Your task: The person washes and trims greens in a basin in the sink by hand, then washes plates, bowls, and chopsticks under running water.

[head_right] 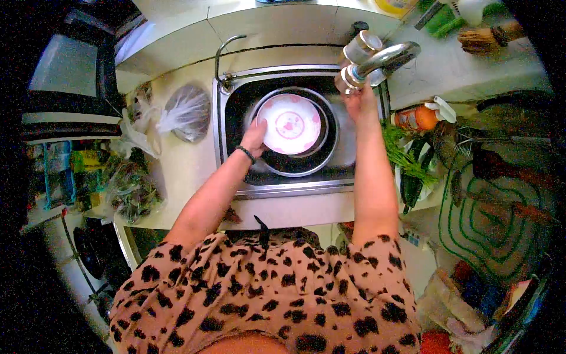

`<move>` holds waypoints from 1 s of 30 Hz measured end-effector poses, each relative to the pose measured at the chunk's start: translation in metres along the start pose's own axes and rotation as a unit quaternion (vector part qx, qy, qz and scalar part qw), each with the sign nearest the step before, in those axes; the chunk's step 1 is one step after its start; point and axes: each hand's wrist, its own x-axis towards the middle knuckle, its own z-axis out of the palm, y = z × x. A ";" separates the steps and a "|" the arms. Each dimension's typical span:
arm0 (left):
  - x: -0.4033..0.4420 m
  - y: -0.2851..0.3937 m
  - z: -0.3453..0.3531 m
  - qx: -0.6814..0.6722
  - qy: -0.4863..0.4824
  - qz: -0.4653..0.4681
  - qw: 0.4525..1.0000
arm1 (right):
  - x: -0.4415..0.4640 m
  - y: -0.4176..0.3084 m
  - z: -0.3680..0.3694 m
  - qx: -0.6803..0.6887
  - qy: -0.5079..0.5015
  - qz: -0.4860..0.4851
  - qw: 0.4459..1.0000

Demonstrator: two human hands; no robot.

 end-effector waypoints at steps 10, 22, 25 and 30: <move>0.036 -0.032 0.048 -0.106 0.021 0.008 0.994 | 0.019 -0.018 0.004 -0.040 -0.129 0.083 0.987; 0.043 -0.032 0.060 -0.058 0.023 0.047 0.997 | 0.017 -0.022 0.012 -0.133 0.016 0.076 0.988; 0.046 -0.032 0.061 -0.053 0.025 0.050 0.997 | 0.028 -0.024 0.000 -0.129 -0.012 0.087 0.988; 0.058 -0.036 0.054 -0.043 -0.004 0.071 0.997 | 0.004 0.003 -0.009 -0.013 -0.103 0.094 0.990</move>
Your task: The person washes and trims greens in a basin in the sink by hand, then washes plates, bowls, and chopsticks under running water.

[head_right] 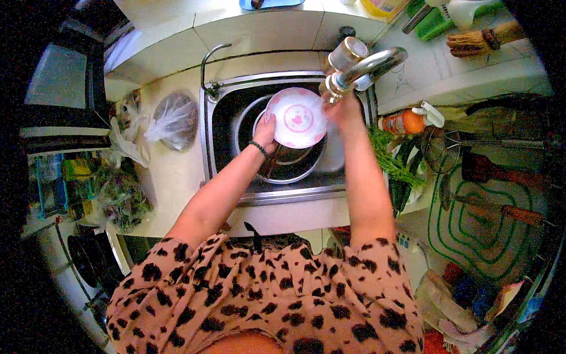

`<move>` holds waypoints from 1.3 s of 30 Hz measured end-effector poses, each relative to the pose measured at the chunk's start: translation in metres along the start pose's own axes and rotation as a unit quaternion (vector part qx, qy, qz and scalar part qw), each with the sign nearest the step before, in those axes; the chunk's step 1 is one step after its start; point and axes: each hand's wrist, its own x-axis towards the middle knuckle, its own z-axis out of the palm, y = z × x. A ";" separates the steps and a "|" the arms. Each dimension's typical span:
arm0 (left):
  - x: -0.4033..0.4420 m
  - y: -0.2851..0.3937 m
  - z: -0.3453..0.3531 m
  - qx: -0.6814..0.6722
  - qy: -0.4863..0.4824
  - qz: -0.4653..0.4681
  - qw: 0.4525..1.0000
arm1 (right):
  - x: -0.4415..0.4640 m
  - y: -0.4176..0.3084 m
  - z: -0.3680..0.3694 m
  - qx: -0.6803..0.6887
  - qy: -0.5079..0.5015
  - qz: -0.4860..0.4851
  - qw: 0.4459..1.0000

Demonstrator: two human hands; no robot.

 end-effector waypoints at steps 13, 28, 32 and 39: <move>-0.009 0.048 -0.005 0.129 -0.074 0.014 0.989 | -0.029 0.057 0.011 -0.779 0.212 -0.413 0.422; -0.053 0.010 -0.020 -0.013 0.042 0.061 0.997 | -0.031 0.150 -0.040 -0.492 0.250 -0.102 0.827; -0.038 -0.001 -0.018 0.251 0.065 0.079 0.963 | -0.058 0.090 -0.010 -0.602 0.207 -0.103 0.764; 0.009 0.008 0.015 0.238 0.008 0.093 0.967 | -0.057 0.073 -0.013 -0.663 0.261 -0.199 0.672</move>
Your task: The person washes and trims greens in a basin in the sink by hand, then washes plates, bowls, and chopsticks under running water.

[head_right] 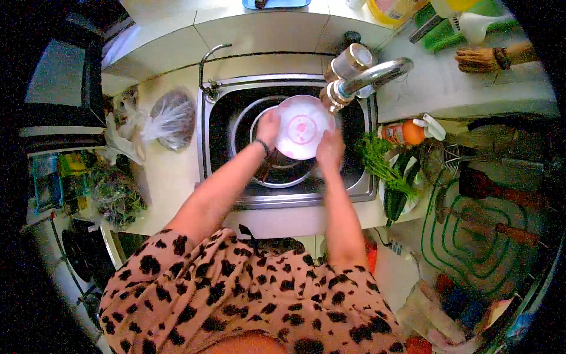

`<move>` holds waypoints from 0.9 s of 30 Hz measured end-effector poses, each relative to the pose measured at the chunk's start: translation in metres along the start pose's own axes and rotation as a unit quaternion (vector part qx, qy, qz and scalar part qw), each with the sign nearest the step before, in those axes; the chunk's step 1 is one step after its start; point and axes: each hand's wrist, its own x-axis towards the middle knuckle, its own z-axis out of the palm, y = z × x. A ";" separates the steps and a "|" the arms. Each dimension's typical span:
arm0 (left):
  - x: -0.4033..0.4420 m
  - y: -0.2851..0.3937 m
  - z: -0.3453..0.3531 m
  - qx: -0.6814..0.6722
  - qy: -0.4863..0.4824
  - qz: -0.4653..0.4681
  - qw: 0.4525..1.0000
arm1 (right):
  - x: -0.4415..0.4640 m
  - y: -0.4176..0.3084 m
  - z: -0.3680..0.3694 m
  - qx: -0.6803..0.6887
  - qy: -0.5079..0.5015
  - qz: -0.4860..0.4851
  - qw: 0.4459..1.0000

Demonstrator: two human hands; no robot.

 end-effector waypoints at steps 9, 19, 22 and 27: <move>-0.061 0.001 -0.022 -0.068 -0.052 -0.131 0.988 | -0.031 0.024 0.077 0.220 0.065 0.194 0.954; -0.064 -0.024 -0.040 -0.181 -0.050 -0.099 0.977 | -0.012 0.014 0.065 0.050 -0.170 0.192 0.965; -0.064 -0.008 -0.038 -0.184 -0.066 -0.133 0.972 | -0.004 -0.008 0.053 -0.101 -0.092 -0.021 0.990; -0.046 -0.017 -0.041 -0.206 -0.110 -0.150 0.961 | -0.050 -0.013 0.061 -0.154 -0.214 -0.337 0.904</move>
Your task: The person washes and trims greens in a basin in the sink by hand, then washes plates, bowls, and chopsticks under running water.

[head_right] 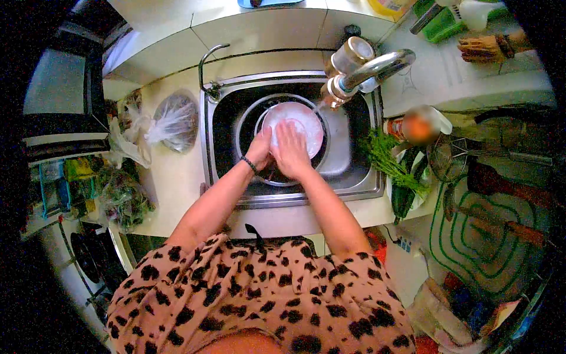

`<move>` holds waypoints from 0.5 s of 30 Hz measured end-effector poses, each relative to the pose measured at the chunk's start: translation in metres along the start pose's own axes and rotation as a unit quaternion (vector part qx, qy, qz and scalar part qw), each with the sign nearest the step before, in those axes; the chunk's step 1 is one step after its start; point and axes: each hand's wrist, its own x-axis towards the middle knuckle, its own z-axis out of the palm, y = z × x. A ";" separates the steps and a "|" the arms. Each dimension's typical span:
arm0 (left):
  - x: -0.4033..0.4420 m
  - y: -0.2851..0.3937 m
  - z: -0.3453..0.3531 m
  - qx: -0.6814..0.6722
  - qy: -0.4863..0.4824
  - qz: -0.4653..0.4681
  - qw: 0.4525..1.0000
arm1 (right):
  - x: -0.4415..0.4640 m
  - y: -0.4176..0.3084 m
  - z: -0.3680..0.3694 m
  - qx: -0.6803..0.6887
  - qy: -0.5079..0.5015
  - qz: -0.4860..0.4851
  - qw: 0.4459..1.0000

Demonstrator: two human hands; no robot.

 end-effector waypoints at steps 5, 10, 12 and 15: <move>-0.004 -0.002 0.005 0.013 -0.002 0.013 1.000 | -0.019 0.024 -0.015 -0.064 -0.033 0.130 0.989; -0.004 0.016 0.007 0.022 -0.042 -0.036 0.998 | -0.006 0.000 -0.034 0.026 -0.031 -0.016 0.999; 0.003 0.020 -0.004 -0.041 -0.045 -0.026 0.998 | -0.031 0.000 -0.055 -0.008 -0.124 -0.009 0.992; 0.019 0.026 -0.015 -0.067 -0.063 -0.012 0.996 | -0.033 0.023 -0.068 -0.044 0.133 0.182 0.973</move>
